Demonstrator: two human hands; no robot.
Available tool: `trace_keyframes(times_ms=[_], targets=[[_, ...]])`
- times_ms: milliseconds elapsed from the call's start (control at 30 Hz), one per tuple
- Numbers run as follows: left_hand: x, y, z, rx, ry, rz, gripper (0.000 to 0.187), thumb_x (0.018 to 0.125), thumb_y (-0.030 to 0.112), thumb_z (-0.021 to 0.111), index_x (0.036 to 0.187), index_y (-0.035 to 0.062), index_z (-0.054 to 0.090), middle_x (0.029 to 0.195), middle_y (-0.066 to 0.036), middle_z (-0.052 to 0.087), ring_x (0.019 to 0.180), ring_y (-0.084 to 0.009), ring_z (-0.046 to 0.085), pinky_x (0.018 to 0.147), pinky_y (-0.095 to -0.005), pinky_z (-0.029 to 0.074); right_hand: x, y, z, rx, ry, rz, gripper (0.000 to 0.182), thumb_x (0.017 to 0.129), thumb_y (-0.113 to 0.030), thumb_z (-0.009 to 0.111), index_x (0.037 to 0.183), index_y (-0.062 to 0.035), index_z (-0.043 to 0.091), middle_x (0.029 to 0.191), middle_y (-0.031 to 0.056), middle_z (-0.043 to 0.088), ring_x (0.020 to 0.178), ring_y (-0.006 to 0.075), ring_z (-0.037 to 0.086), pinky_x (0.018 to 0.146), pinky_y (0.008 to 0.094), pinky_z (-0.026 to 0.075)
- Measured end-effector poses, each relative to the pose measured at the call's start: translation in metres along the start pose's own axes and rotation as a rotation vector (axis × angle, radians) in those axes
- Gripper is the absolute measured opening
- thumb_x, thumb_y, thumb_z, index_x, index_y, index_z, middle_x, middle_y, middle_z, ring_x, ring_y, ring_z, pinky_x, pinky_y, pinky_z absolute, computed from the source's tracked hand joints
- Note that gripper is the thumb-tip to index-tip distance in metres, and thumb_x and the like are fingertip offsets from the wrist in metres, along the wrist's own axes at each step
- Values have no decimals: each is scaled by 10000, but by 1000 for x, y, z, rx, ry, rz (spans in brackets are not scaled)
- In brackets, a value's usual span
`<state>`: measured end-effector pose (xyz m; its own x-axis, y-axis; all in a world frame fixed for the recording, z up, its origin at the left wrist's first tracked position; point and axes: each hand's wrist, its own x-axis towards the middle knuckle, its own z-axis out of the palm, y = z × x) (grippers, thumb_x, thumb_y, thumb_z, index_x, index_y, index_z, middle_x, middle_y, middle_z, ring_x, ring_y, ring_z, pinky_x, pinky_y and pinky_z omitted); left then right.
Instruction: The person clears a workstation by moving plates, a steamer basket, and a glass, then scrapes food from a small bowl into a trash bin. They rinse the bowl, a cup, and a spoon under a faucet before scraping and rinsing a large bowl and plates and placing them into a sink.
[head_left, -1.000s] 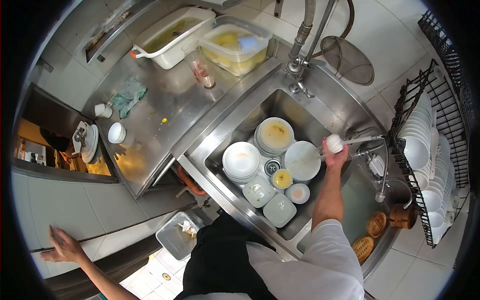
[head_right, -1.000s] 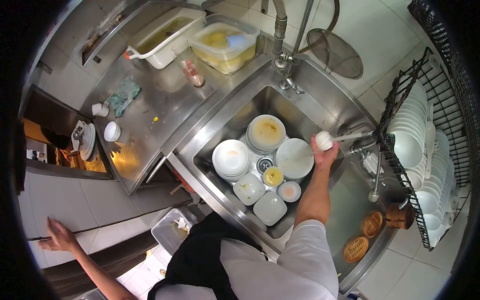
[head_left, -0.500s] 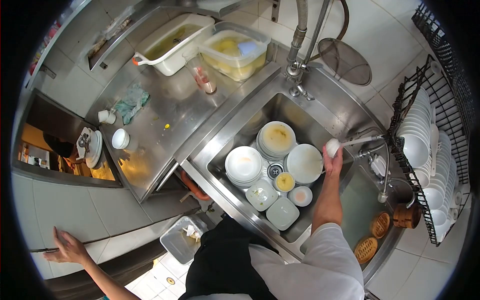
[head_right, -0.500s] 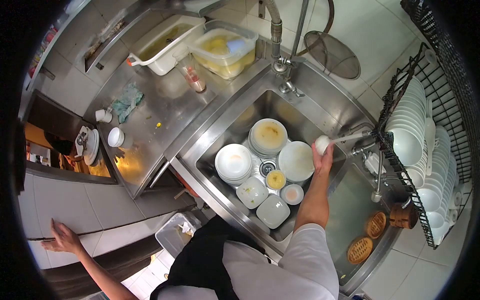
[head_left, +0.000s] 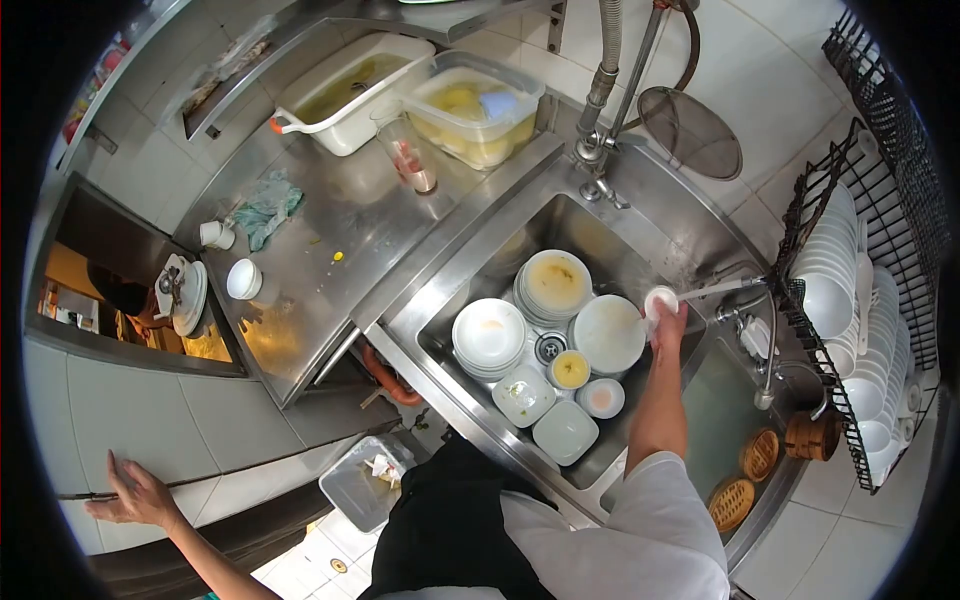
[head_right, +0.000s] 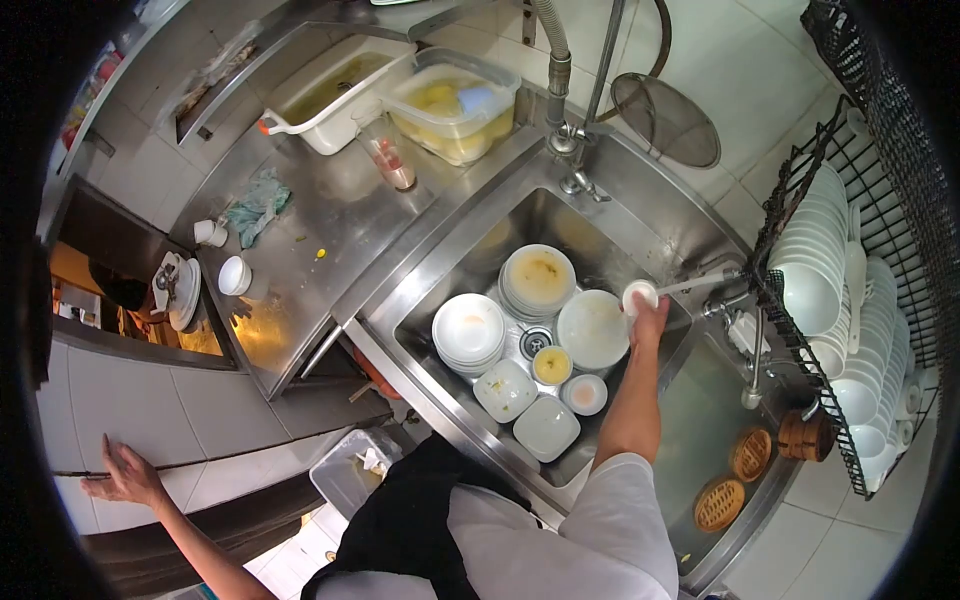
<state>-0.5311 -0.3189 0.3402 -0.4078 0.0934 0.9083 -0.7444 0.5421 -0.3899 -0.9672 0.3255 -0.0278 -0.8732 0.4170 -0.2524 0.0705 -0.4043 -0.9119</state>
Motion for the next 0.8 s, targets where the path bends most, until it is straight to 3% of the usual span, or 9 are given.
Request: trace_keyframes(times_ms=[33, 167, 233, 300, 467, 533, 567, 633, 800], targets=[[0, 0, 0, 0, -1, -1, 296, 766, 299, 595, 1062, 302, 597, 1369, -213, 184, 1258, -339, 173, 1015, -466, 161, -4, -2, 2, -122, -110, -194, 451, 728, 60, 557, 1147, -43, 426, 1042, 99, 514, 940, 212, 519, 799, 320, 441], [-1, 2, 2, -10, 21, -19, 301, 766, 297, 596, 1066, 302, 595, 1368, -204, 201, 1258, -336, 175, 1015, -462, 157, -14, -7, -2, -478, -63, -327, 488, 691, 86, 554, 1147, -39, 430, 1054, 119, 497, 981, 216, 492, 833, 277, 394], [-2, 0, 1, -15, 30, -21, 303, 765, 296, 597, 1068, 303, 594, 1369, -202, 203, 1260, -335, 171, 1015, -462, 156, -3, 3, -11, -691, -33, -505, 495, 694, 114, 504, 1156, -44, 424, 1077, 103, 472, 980, 191, 459, 850, 271, 354], [-6, -6, 1, 55, -89, -58, 292, 766, 295, 597, 1058, 278, 603, 1390, -216, 88, 1281, -315, 99, 1028, -411, 138, 3, 9, -17, -781, -23, -581, 500, 689, 118, 492, 1158, -42, 423, 1080, 106, 474, 989, 201, 457, 865, 272, 346], [-4, -4, 0, 14, -70, -39, 291, 765, 282, 602, 1056, 272, 605, 1386, -213, 103, 1279, -310, 105, 1028, -400, 143, -2, -3, -12, -916, -50, -668, 514, 674, 85, 521, 1163, -51, 437, 1070, 131, 492, 978, 284, 496, 866, 349, 405], [-4, -4, 1, 7, -59, -40, 291, 764, 276, 605, 1055, 268, 606, 1384, -210, 111, 1278, -308, 106, 1028, -398, 143, -15, -12, -2, -110, -84, -38, 425, 739, 32, 523, 1149, -50, 448, 1093, 130, 497, 911, 311, 534, 783, 386, 487], [-3, -5, 1, -2, -44, -21, 290, 764, 275, 606, 1054, 263, 607, 1383, -207, 117, 1278, -305, 107, 1029, -398, 144, -11, -8, -5, -110, -88, -39, 425, 739, 32, 523, 1149, -50, 448, 1093, 130, 497, 911, 311, 534, 783, 386, 487], [-3, -5, 1, -6, -32, -5, 290, 764, 273, 607, 1053, 259, 608, 1381, -205, 123, 1278, -303, 108, 1029, -399, 144, -6, -1, -9, 323, -173, 187, 357, 781, -33, 537, 1129, -46, 459, 1097, 120, 514, 886, 321, 553, 706, 406, 532], [-9, -11, 1, 98, -123, -36, 281, 765, 277, 608, 1045, 257, 612, 1378, -205, 122, 1269, -312, 121, 1026, -398, 156, 6, 18, -14, 607, -203, 304, 276, 847, -174, 469, 1091, -47, 491, 1061, 124, 548, 956, 322, 542, 743, 457, 510]])
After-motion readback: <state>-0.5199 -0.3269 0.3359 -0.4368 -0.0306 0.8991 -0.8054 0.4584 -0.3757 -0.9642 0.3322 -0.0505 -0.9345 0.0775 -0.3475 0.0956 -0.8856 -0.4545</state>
